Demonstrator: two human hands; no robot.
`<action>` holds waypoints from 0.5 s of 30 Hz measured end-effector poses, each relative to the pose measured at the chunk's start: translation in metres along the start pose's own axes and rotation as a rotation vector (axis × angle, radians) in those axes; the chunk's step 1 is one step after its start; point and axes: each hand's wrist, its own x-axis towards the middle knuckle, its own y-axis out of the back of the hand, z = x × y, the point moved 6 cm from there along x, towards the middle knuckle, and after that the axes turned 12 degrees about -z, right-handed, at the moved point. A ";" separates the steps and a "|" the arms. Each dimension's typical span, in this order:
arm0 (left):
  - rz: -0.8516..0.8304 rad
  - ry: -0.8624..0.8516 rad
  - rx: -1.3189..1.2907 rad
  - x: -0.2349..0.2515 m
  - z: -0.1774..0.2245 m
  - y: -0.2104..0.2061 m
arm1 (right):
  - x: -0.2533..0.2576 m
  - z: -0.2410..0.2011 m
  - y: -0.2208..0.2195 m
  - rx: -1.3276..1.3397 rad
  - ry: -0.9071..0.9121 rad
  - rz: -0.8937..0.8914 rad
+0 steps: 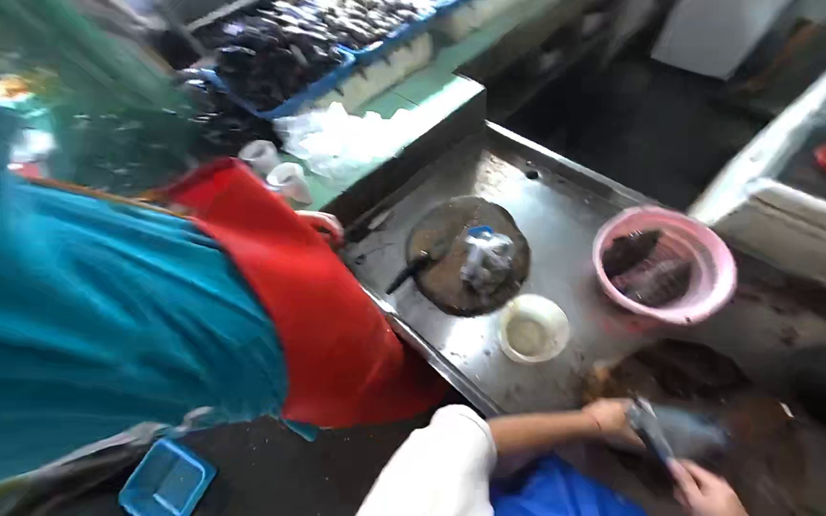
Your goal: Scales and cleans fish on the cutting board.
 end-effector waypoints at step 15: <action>0.107 0.184 -0.648 0.019 -0.013 -0.079 | -0.019 0.080 -0.006 0.193 -0.039 0.008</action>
